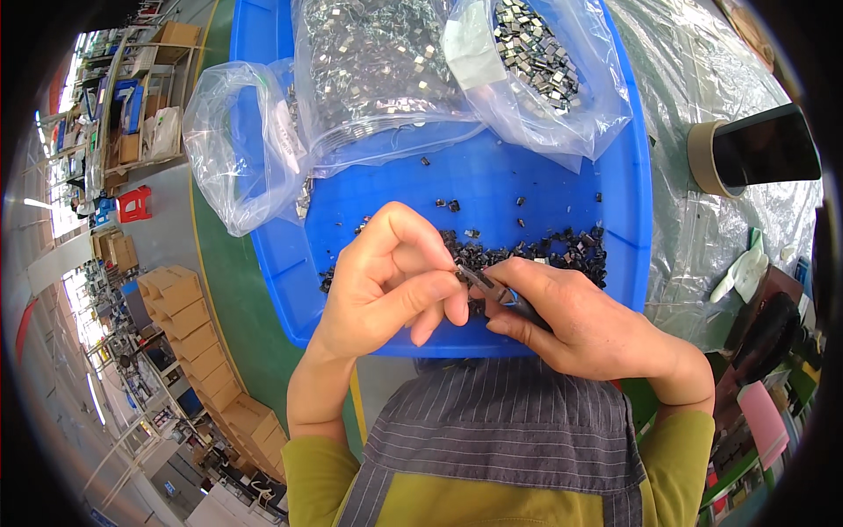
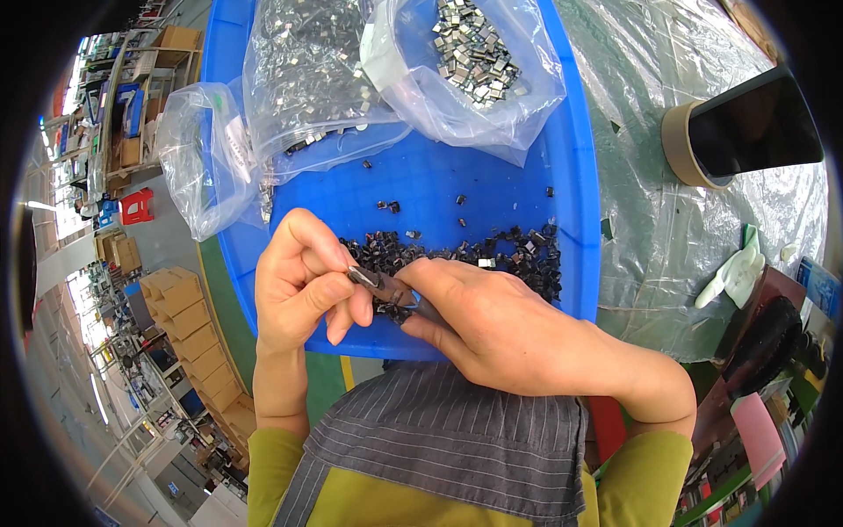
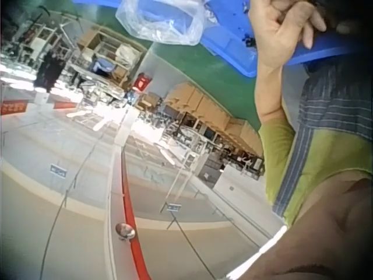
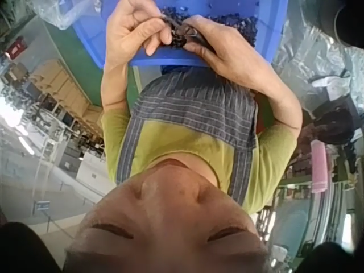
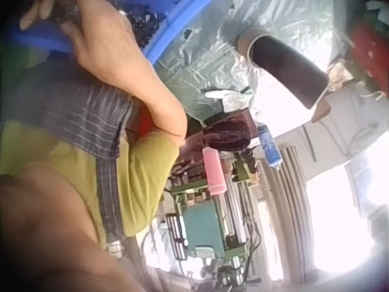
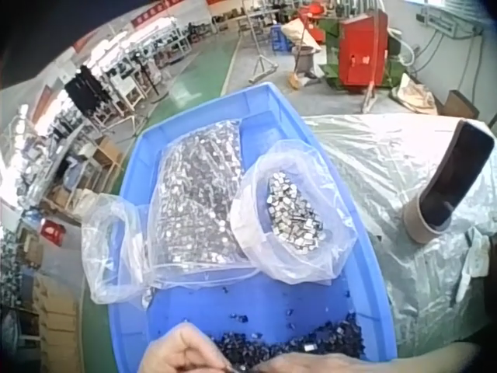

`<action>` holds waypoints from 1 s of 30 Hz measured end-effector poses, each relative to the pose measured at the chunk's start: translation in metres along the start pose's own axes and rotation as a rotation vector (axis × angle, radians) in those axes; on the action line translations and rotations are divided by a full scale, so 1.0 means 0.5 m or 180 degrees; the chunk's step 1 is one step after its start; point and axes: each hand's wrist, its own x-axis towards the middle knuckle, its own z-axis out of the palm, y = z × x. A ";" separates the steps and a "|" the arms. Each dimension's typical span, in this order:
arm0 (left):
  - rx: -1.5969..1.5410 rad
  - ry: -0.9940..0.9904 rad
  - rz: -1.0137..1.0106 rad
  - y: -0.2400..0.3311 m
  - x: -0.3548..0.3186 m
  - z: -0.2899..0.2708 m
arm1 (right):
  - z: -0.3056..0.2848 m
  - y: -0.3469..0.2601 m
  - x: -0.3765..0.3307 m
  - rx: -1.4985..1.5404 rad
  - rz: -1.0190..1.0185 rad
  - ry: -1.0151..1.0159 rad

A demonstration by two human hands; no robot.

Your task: Trimming small black electronic components using a pair of pliers over a blue sorting tray.

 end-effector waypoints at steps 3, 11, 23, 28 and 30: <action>-0.0005 -0.0072 0.0008 -0.003 0.001 -0.007 | -0.008 -0.007 0.002 0.0055 0.0227 -0.0257; -0.0080 -0.0045 0.0063 -0.007 0.004 0.001 | -0.005 -0.001 -0.004 0.0083 0.0261 -0.0254; 0.1285 0.0129 0.0127 0.002 0.000 0.007 | -0.003 0.001 -0.004 0.0028 0.0199 -0.0129; 0.1223 0.0198 0.0210 -0.004 -0.004 0.006 | -0.003 0.000 -0.003 -0.0004 0.0231 -0.0124; 0.1880 0.0311 0.0703 -0.021 -0.001 0.005 | 0.001 0.002 -0.001 0.0062 0.0062 0.0050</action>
